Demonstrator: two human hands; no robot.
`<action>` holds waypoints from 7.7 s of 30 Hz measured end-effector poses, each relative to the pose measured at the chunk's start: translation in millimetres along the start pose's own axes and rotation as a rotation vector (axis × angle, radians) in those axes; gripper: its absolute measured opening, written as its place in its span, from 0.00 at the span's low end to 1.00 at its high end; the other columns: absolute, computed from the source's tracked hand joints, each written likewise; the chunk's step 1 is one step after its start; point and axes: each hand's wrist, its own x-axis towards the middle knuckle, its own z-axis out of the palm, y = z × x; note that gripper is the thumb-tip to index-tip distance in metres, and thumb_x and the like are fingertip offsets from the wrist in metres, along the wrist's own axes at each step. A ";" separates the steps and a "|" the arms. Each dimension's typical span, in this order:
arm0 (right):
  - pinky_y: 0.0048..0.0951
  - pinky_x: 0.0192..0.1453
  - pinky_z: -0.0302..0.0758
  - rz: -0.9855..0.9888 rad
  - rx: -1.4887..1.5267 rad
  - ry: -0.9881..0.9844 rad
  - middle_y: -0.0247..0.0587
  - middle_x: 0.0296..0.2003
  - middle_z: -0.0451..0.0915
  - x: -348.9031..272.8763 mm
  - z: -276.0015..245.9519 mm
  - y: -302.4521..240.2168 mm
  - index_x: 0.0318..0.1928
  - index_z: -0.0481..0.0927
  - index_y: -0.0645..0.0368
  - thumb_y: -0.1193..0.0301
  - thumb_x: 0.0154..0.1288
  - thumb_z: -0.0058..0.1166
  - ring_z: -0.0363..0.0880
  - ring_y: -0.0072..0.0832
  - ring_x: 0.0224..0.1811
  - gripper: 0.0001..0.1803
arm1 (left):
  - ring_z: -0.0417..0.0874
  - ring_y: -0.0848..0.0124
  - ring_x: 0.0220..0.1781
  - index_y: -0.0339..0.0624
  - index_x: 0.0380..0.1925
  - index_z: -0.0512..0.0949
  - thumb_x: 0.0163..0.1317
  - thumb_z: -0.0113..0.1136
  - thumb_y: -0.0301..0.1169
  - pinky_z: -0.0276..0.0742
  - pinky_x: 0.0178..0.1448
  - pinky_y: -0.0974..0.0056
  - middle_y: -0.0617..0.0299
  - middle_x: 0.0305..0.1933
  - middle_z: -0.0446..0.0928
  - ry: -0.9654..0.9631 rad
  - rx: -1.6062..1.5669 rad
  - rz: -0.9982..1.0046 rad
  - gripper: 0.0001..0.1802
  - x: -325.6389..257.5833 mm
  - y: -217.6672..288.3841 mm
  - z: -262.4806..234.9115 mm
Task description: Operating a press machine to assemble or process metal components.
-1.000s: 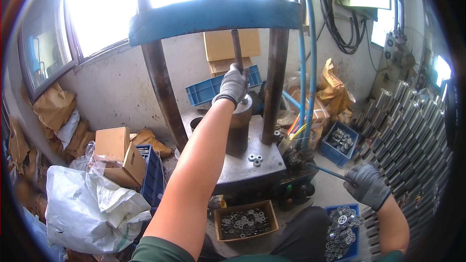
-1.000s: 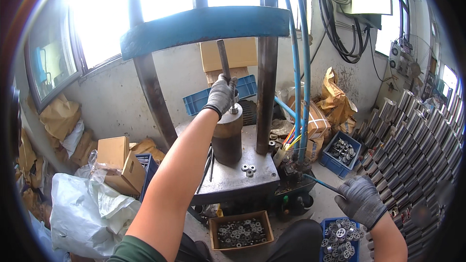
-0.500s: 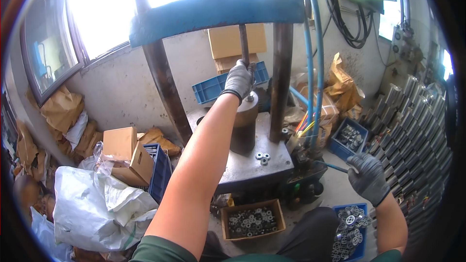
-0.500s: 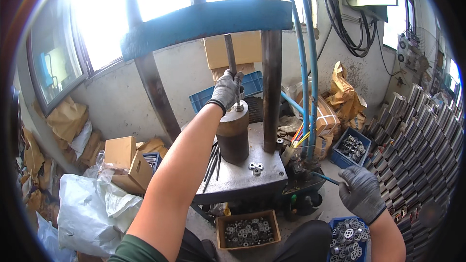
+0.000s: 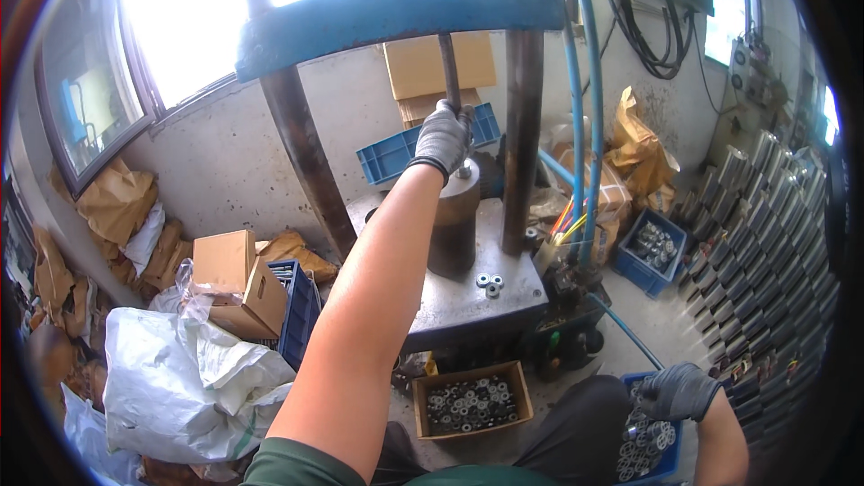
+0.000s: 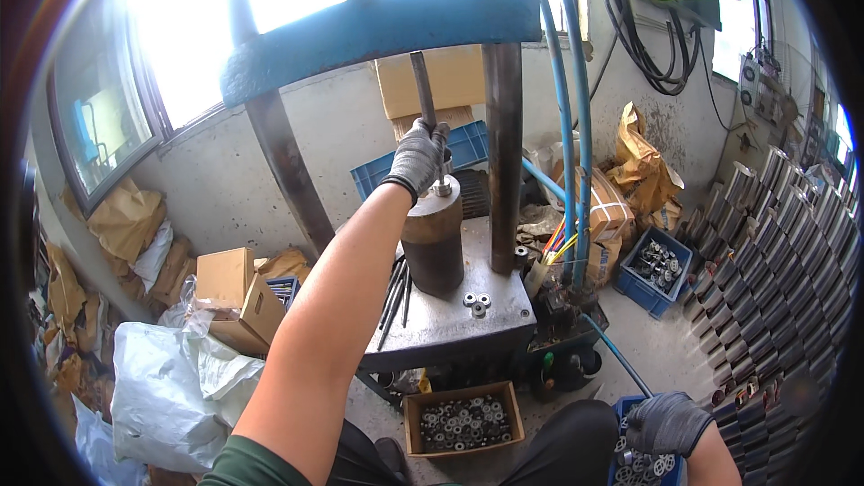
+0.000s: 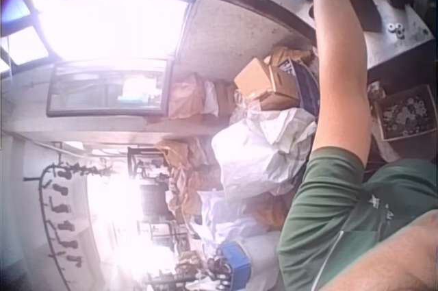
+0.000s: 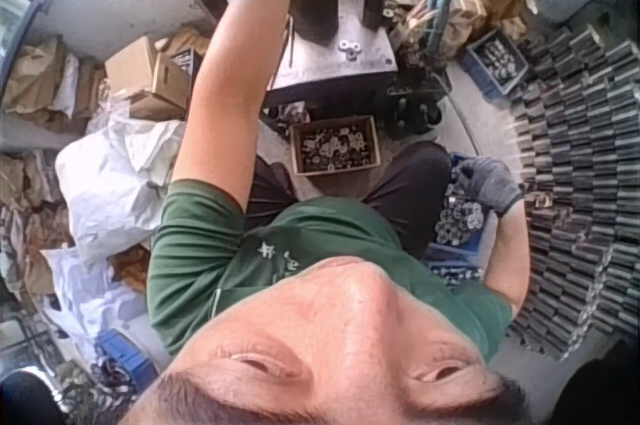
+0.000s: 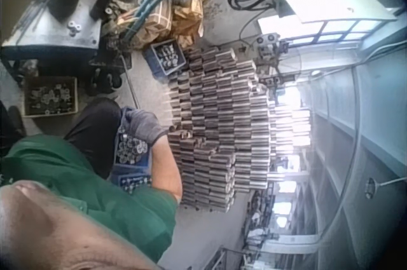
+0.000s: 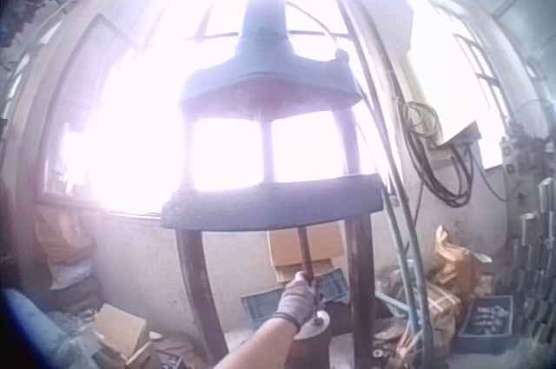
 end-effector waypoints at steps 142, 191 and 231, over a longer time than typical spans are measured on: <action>0.41 0.51 0.85 0.023 0.049 1.298 0.52 0.38 0.89 111.2 -141.5 38.5 0.42 0.88 0.61 0.74 0.66 0.63 0.90 0.48 0.41 0.07 | 0.83 0.72 0.29 0.40 0.53 0.76 0.77 0.56 0.62 0.82 0.36 0.65 0.62 0.32 0.81 -0.377 -1.325 -0.113 0.32 -280.3 -67.9 21.7; 0.28 0.44 0.81 0.317 2.006 0.635 0.33 0.35 0.81 -116.5 168.1 -12.2 0.51 0.82 0.60 0.63 0.68 0.62 0.81 0.22 0.35 0.17 | 0.79 0.74 0.52 0.42 0.66 0.75 0.71 0.62 0.31 0.77 0.58 0.67 0.63 0.55 0.79 -0.874 -0.495 -0.169 0.24 -373.0 -120.8 18.6; 0.51 0.78 0.68 1.098 0.310 0.259 0.54 0.62 0.80 -321.9 486.4 26.4 0.64 0.82 0.55 0.71 0.67 0.62 0.74 0.57 0.69 0.24 | 0.87 0.58 0.48 0.35 0.59 0.78 0.66 0.65 0.23 0.82 0.58 0.57 0.49 0.48 0.85 -1.213 0.079 -0.017 0.21 -401.2 -176.5 64.8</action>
